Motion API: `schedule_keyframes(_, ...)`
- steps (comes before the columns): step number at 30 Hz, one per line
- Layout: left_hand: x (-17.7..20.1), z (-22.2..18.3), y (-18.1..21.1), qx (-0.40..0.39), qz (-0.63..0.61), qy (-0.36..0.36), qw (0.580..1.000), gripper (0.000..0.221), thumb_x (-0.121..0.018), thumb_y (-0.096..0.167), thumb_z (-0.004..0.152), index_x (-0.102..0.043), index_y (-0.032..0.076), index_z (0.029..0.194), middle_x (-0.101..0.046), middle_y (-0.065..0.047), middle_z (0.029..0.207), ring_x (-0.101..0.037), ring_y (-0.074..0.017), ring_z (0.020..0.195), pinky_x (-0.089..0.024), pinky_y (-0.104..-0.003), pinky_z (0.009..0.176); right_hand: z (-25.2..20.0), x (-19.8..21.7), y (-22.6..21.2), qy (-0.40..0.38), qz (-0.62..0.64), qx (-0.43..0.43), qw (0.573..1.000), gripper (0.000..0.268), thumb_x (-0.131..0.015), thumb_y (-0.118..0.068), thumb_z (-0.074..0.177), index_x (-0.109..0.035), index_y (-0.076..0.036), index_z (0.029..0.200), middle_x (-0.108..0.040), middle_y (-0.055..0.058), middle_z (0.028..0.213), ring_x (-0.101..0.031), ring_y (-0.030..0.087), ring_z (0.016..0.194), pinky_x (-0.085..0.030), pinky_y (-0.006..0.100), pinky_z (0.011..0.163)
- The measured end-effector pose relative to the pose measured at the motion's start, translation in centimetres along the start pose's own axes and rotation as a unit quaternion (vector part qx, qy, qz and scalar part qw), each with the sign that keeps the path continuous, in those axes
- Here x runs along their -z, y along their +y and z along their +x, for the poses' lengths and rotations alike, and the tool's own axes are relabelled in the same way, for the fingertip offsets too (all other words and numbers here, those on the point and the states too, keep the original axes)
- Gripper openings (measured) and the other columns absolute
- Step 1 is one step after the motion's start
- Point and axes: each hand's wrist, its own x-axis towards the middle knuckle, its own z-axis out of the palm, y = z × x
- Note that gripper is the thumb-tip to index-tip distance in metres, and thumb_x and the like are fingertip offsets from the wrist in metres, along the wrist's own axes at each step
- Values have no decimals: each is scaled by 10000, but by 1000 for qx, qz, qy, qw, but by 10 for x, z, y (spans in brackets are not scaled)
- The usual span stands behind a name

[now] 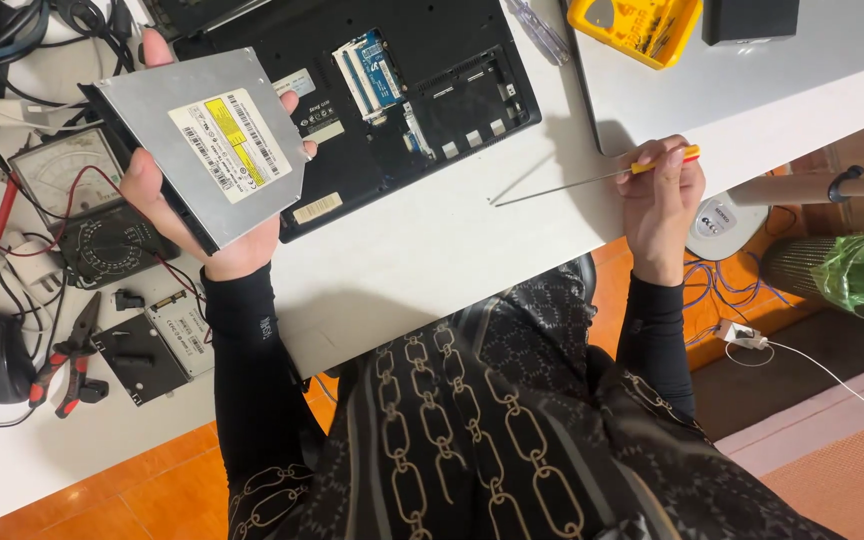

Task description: Disassembling an optical drive and applying heat from a hair dryer to components.

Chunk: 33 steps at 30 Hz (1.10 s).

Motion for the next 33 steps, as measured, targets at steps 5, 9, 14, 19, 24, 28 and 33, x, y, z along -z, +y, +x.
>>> schedule_keyframes(5, -1, 1, 0, 8, 3, 1, 1000, 877, -417, 736, 994, -97, 303, 1687, -476, -121, 1483, -579, -350, 1293, -614, -530, 894, 2, -4, 0, -2, -4, 2, 1000, 336, -538, -395, 1170, -518, -72, 1083, -608, 68, 965, -567, 149, 847, -437, 256, 771)
schedule_keyframes(9, 0, -1, -2, 15, -9, 5, 1000, 894, -400, 712, 964, -91, 311, 1700, -473, -120, 1480, -568, -340, 1287, -567, -502, 879, 0, -2, 1, -5, -2, -7, 1000, 332, -539, -391, 1175, -519, -73, 1081, -610, 68, 975, -561, 144, 855, -438, 261, 786)
schedule_keyframes(14, 0, 1, -3, 16, -17, 8, 1000, 888, -428, 734, 1000, -87, 310, 1702, -478, -122, 1468, -564, -338, 1283, -561, -502, 882, 2, -3, 1, -8, -4, -12, 1000, 327, -539, -393, 1171, -520, -80, 1076, -620, 68, 976, -569, 144, 863, -444, 262, 791)
schedule_keyframes(19, 3, 2, -5, 15, -12, -2, 1000, 892, -425, 742, 988, -83, 313, 1691, -478, -119, 1476, -564, -341, 1290, -560, -500, 877, 2, -2, 1, -5, -2, -5, 1000, 331, -541, -396, 1173, -523, -79, 1078, -626, 72, 988, -565, 143, 855, -440, 260, 785)
schedule_keyframes(24, 3, 1, -5, 17, -10, 2, 1000, 890, -416, 737, 995, -77, 306, 1695, -480, -127, 1475, -565, -347, 1290, -561, -510, 872, 1, -5, -2, -2, 8, 1, 1000, 334, -529, -401, 1180, -521, -81, 1085, -623, 74, 988, -565, 146, 875, -442, 254, 794)
schedule_keyframes(28, -1, 2, -2, 19, -25, 2, 999, 898, -409, 715, 993, -63, 294, 1707, -484, -126, 1479, -570, -357, 1290, -584, -515, 897, 3, -8, -8, 15, 23, 9, 1000, 372, -518, -402, 1191, -513, -68, 1028, -603, 71, 948, -546, 147, 857, -417, 256, 767)
schedule_keyframes(33, -7, 3, 3, 23, -26, 27, 999, 899, -384, 686, 996, -91, 252, 1726, -510, -148, 1469, -587, -387, 1271, -609, -524, 918, 13, -2, -18, 33, 36, 31, 998, 380, -514, -418, 1188, -504, -74, 1027, -590, 74, 887, -480, 117, 761, -354, 244, 688)
